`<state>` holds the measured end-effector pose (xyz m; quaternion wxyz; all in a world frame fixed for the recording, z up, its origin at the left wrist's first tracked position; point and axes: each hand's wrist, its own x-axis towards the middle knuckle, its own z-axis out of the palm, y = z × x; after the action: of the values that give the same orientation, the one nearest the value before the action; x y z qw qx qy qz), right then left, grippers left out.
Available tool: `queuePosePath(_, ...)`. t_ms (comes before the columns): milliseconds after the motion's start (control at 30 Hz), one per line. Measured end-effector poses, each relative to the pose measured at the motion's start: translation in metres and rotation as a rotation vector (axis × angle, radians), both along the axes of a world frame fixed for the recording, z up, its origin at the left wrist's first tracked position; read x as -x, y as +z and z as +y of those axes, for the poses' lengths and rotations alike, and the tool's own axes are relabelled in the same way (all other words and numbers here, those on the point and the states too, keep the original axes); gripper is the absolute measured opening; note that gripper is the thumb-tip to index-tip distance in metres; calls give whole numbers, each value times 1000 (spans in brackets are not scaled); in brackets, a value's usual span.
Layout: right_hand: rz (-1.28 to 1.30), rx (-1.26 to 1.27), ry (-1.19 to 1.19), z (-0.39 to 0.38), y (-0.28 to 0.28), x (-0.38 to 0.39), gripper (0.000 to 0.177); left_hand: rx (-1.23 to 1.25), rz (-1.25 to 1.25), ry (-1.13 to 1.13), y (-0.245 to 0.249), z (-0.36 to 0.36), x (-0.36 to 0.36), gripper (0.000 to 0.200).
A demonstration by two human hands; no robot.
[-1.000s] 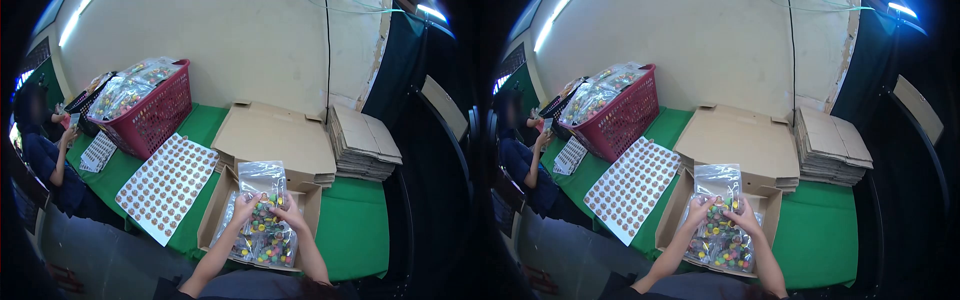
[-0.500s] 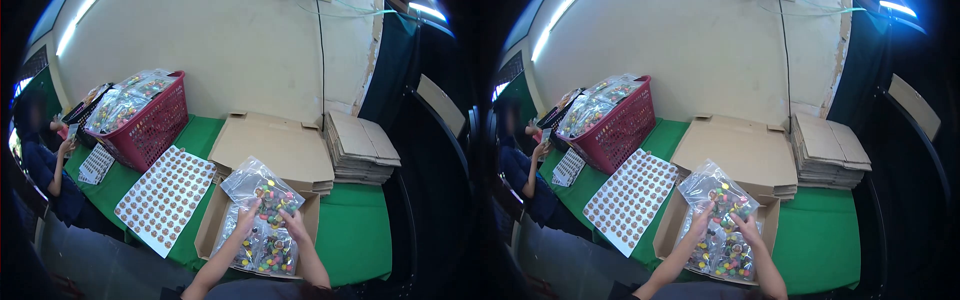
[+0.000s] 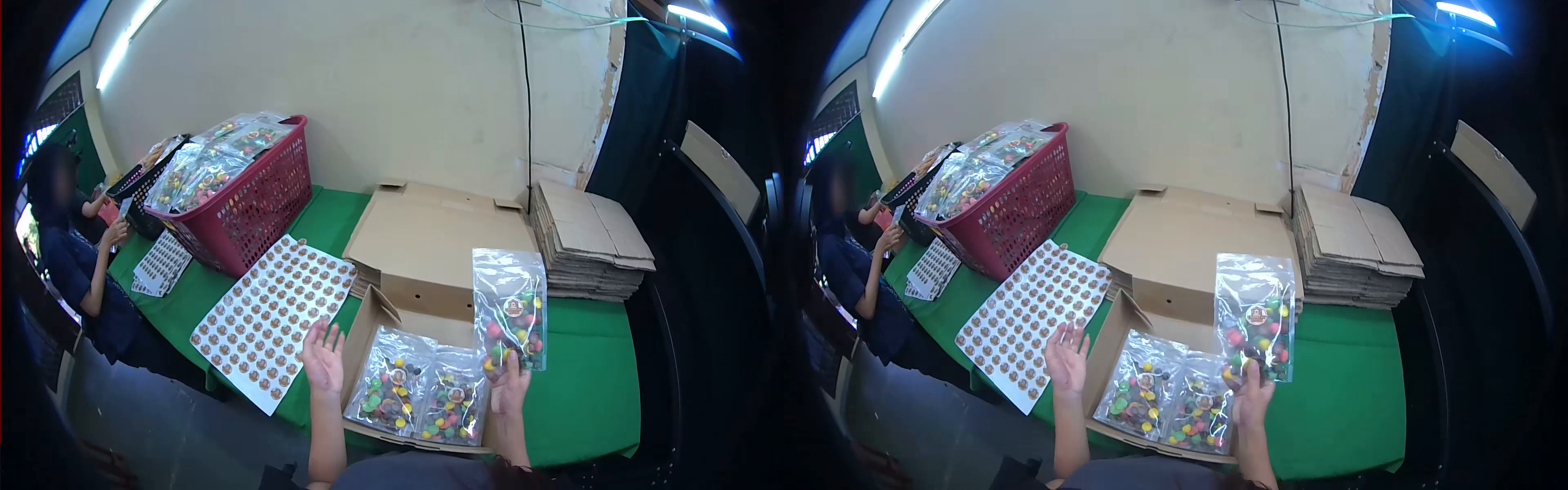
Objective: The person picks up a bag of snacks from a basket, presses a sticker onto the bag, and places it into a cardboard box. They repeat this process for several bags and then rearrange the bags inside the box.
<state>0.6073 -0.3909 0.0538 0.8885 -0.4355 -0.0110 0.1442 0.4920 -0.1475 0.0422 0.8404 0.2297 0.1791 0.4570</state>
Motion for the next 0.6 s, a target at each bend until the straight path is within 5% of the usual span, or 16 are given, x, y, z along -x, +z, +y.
queuePosePath(133, -282, 417, 527, -21, -26, 7, 35, 42, 128, -63, -20, -15, 5, 33)
queuePosePath(167, -145, 393, 236, -20, -30, 5, 34, 48, 142, -76, -21, -21, 6, 33)
queuePosePath(233, 2, -43, -18, -16, -15, -6, 35, 129, 148, -123, -22, -35, 5, 33)
queuePosePath(300, 0, 4, -53, -11, -14, 5, 34, 124, 178, -134, -22, -48, 2, 32)
queuePosePath(367, -191, 390, 397, -18, -39, 8, 32, 45, 170, -286, -20, -60, -4, 38)
queuePosePath(500, 17, -48, -43, -12, -8, -1, 30, 216, 135, -240, -33, -78, -14, 29)
queuePosePath(567, 86, 198, -47, -15, -28, 3, 28, 211, 90, -343, -35, -84, -18, 36)
queuePosePath(600, -89, 247, 71, -15, -33, 7, 28, 137, 82, -479, -33, -91, -20, 36)
